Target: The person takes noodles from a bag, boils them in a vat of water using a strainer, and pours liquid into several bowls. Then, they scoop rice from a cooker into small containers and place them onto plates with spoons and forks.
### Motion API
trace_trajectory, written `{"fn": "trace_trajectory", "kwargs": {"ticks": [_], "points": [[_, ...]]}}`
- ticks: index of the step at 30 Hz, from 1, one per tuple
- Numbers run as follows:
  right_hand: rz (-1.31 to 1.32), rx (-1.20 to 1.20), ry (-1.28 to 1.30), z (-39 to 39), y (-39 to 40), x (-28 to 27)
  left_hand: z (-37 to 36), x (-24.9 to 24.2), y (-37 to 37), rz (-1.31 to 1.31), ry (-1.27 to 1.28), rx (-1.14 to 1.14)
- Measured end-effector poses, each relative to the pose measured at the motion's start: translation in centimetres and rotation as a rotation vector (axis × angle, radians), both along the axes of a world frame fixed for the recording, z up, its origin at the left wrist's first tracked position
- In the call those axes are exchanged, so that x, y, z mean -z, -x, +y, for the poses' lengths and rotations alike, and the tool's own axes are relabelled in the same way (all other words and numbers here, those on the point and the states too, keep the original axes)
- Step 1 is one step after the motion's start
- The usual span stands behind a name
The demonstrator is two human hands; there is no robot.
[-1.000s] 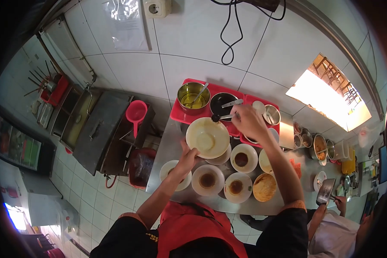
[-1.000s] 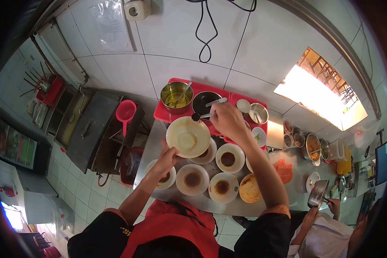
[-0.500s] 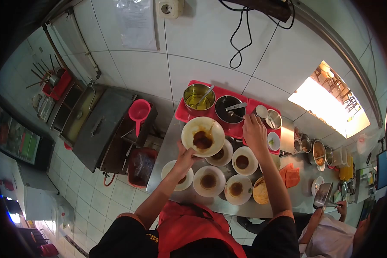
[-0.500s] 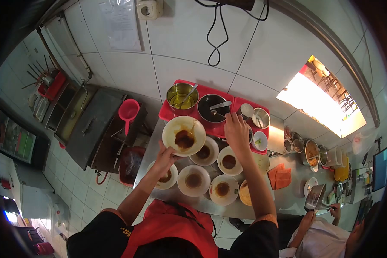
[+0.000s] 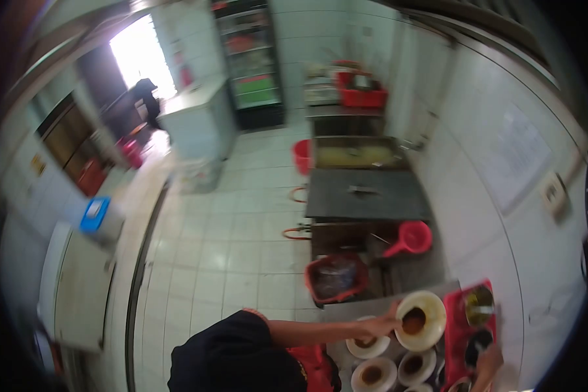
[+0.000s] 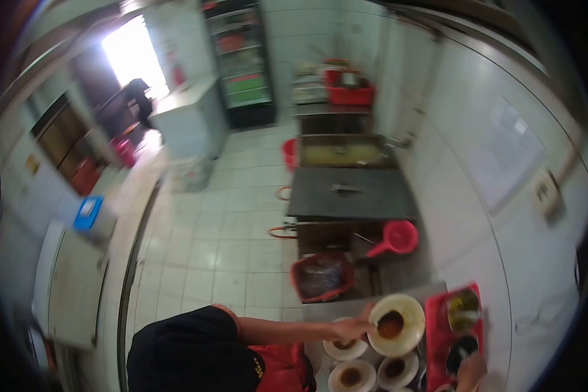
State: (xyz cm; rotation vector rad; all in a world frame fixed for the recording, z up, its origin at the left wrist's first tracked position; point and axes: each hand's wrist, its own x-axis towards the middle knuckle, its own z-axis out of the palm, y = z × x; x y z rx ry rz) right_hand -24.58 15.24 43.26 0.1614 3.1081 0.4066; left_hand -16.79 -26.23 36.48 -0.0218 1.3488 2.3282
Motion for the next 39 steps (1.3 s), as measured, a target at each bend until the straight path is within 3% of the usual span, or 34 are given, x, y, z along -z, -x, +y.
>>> {"fn": "trace_trajectory", "kwargs": {"ticks": [5,8,17,20,23,26,29,33,39], "points": [[0.004,-0.404,0.225,-2.9,6.6,-0.9,-2.4,-0.7,-1.5,0.047,-0.019,-0.124],[-0.053,-0.481,0.082,-4.4,9.3,1.1,-4.1,-0.5,-2.0,0.027,-0.021,-0.149],[-0.116,-0.446,-0.066,-6.6,9.8,-0.1,-7.2,2.1,-2.4,0.065,0.012,-0.235],[-0.087,-0.601,-0.102,-4.9,10.5,0.8,-7.6,1.8,-2.4,0.045,0.009,-0.233],[-0.029,-0.386,0.04,-5.4,9.5,-0.2,-7.6,1.9,-2.3,0.041,0.017,-0.231],[0.027,-0.386,0.256,-4.1,9.2,0.5,-7.4,2.3,-2.2,0.054,0.013,-0.241],[0.063,-0.362,0.293,-3.8,8.8,0.8,-7.3,2.4,-2.1,0.055,-0.004,-0.237],[0.017,-0.434,0.369,-5.1,7.5,-0.9,-7.4,2.4,-2.1,0.056,0.012,-0.225],[0.142,-0.597,0.331,-2.7,8.7,2.4,-7.7,2.0,-2.3,0.047,-0.006,-0.216]]}}
